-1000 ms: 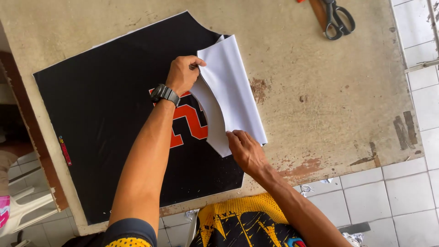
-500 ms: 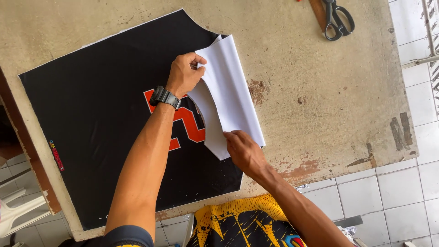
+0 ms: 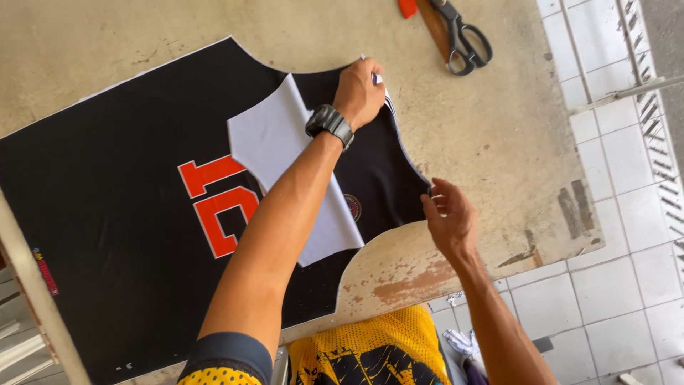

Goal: Trimming excess fabric from a jersey piece using a vertical cutter and then aligning the pieces on a workbench.

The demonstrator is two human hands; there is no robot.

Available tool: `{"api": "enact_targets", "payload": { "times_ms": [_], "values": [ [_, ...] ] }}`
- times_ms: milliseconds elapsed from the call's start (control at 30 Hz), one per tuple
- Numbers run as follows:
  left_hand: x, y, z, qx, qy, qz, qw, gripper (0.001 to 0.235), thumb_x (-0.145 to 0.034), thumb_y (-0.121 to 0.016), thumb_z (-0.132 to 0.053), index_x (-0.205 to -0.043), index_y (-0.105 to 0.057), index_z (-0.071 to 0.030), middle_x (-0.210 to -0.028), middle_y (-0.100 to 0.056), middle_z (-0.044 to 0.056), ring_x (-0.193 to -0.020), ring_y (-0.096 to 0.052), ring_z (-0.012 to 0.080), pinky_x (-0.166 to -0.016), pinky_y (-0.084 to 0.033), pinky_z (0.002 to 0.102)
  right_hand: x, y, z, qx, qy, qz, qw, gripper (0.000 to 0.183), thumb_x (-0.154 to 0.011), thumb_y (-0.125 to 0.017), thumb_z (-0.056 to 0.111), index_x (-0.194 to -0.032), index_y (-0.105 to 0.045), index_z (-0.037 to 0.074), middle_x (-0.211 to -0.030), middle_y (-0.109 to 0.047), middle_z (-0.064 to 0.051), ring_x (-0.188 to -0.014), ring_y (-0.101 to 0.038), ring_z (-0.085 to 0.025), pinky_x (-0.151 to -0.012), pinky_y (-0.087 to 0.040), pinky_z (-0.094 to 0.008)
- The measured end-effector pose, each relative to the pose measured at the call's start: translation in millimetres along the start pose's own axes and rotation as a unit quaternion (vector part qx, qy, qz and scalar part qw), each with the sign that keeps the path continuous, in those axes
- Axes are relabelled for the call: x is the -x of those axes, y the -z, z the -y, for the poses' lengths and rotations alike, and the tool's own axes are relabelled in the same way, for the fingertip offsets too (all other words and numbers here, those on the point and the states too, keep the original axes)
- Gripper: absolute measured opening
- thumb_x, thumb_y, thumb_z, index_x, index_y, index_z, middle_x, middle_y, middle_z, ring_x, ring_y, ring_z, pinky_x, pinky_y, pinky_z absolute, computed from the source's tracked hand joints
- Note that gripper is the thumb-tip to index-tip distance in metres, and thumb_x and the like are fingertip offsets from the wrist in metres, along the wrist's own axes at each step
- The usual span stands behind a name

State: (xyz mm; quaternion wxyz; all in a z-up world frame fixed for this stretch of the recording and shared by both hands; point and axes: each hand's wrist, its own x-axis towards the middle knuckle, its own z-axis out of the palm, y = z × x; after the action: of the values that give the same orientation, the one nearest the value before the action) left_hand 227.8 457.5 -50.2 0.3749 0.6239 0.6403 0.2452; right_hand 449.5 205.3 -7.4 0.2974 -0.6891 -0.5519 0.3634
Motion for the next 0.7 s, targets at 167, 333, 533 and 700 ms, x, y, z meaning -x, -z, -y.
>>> {"api": "enact_targets", "payload": {
  "times_ms": [167, 333, 533, 700],
  "values": [
    [35, -6, -4, 0.152, -0.054, 0.011, 0.987, 0.048, -0.101, -0.068, -0.002, -0.149, -0.061, -0.001, -0.141, -0.066, 0.036, -0.121, -0.073, 0.0516, -0.101, -0.07, 0.053, -3, -7, -31, 0.023, 0.095, -0.084, 0.992, 0.032, -0.104, -0.079, 0.005, -0.134, -0.074, -0.004, -0.106, -0.076, -0.02, -0.081, -0.076, -0.027, -0.065, -0.063, -0.035],
    [80, 65, 54, 0.042, -0.125, -0.06, 0.989, 0.034, -0.1, -0.073, 0.0, -0.133, -0.074, -0.007, -0.116, -0.075, 0.019, -0.106, -0.08, 0.0406, -0.085, -0.072, 0.041, 11, -18, -11, 0.115, 0.264, -0.083, 0.954, 0.026, -0.105, -0.076, 0.001, -0.13, -0.079, 0.001, -0.108, -0.074, -0.014, -0.086, -0.075, -0.029, -0.066, -0.061, -0.036],
    [149, 187, 148, -0.166, -0.115, -0.13, 0.971, 0.03, -0.097, -0.073, 0.001, -0.126, -0.075, -0.007, -0.106, -0.07, 0.01, -0.106, -0.075, 0.035, -0.09, -0.066, 0.042, 20, -43, -27, 0.256, 0.339, -0.052, 0.904, 0.034, -0.095, -0.07, 0.001, -0.126, -0.08, 0.011, -0.115, -0.067, -0.009, -0.103, -0.069, -0.031, -0.081, -0.054, -0.04],
    [174, 197, 186, -0.259, -0.117, -0.086, 0.955, 0.031, -0.099, -0.072, -0.003, -0.128, -0.075, -0.012, -0.119, -0.069, 0.01, -0.116, -0.072, 0.0366, -0.1, -0.062, 0.048, 67, -110, 30, 0.16, 0.372, -0.022, 0.914, 0.017, -0.094, -0.084, 0.017, -0.111, -0.082, 0.019, -0.106, -0.072, 0.002, -0.095, -0.072, -0.025, -0.081, -0.056, -0.039]
  ]
}}
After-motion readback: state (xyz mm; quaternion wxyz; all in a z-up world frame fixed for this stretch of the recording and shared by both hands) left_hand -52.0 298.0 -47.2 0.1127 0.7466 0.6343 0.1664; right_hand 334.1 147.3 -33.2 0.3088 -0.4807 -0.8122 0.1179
